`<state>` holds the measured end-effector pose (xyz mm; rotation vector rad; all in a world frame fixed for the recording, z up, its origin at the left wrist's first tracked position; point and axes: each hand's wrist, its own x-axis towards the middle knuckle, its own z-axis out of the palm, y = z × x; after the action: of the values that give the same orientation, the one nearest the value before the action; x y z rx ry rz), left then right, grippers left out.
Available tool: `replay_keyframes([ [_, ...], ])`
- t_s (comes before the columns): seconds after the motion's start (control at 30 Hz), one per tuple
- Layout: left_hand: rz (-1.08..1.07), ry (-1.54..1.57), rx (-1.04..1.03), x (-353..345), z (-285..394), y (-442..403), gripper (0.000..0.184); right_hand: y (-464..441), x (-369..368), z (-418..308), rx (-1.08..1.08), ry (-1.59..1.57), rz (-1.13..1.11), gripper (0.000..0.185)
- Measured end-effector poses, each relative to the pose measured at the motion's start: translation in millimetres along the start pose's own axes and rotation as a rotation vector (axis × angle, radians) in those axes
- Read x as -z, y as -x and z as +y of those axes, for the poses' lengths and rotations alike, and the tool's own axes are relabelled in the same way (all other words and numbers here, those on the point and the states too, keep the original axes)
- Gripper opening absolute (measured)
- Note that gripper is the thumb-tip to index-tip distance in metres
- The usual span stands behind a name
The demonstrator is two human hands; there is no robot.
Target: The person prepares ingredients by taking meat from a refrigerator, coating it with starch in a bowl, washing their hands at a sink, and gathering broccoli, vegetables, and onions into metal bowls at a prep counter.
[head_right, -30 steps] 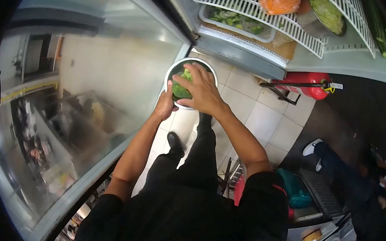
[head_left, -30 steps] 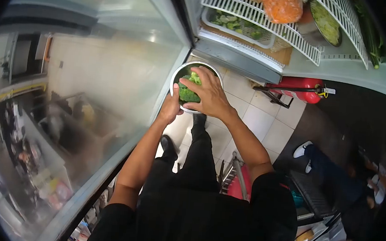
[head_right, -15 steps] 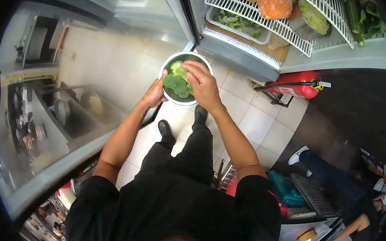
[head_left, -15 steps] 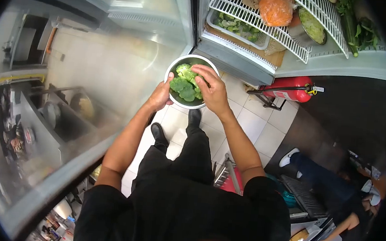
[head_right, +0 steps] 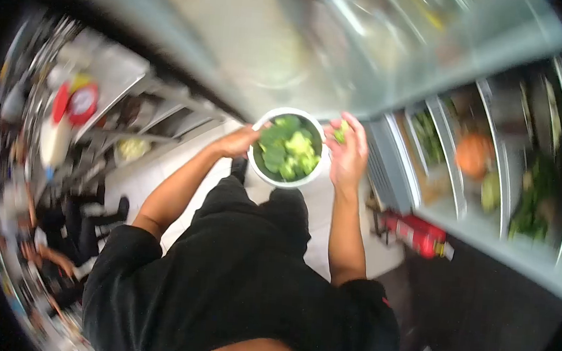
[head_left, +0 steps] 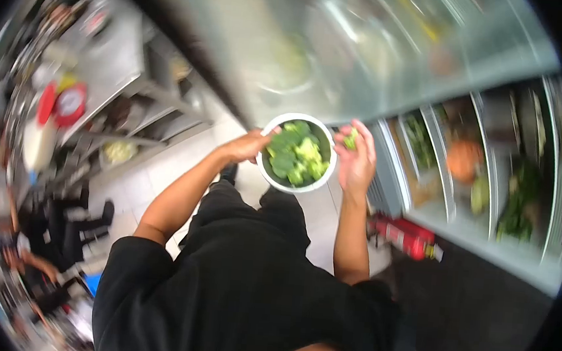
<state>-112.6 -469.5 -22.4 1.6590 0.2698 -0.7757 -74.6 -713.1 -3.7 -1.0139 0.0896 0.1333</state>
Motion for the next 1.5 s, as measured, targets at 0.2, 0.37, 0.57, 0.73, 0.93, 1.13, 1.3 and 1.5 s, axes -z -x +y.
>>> replay_keyframes([
  [0.2, 0.273, 0.076, -0.024, 15.2, -15.3, 117.9, 0.074, -17.8, -38.2, 15.4, -0.160, 0.151, -0.356, 0.025],
  [0.37, 0.680, 0.301, -0.007, 64.1, -78.1, 209.4, 0.031, -30.9, -69.7, 58.6, -0.408, 0.739, -0.783, 0.024],
  [0.57, 1.310, 0.261, 0.077, 183.8, -120.7, 317.2, 0.033, -51.7, -71.4, 104.8, -0.526, 1.025, -1.016, 0.031],
  [0.73, 1.604, 0.250, 0.066, 314.2, -120.6, 368.1, 0.033, -41.9, -74.6, 105.8, -0.609, 1.092, -1.010, 0.034],
  [0.93, 1.655, 0.418, 0.068, 447.2, -130.6, 367.8, 0.027, -33.0, -80.0, 102.8, -0.660, 1.144, -0.885, 0.028],
  [1.13, 1.611, 0.494, 0.156, 513.6, -147.3, 366.9, 0.026, -35.8, -89.8, 122.6, -1.058, 1.444, -0.922, 0.032],
  [1.3, 1.496, 0.517, 0.197, 523.1, -155.8, 374.5, 0.031, -17.6, -115.1, 142.6, -1.074, 1.478, -0.878, 0.037],
  [1.5, 1.373, 0.503, 0.155, 523.8, -161.3, 383.7, 0.037, -15.9, -100.4, 153.1, -1.007, 1.543, -0.895, 0.036],
])
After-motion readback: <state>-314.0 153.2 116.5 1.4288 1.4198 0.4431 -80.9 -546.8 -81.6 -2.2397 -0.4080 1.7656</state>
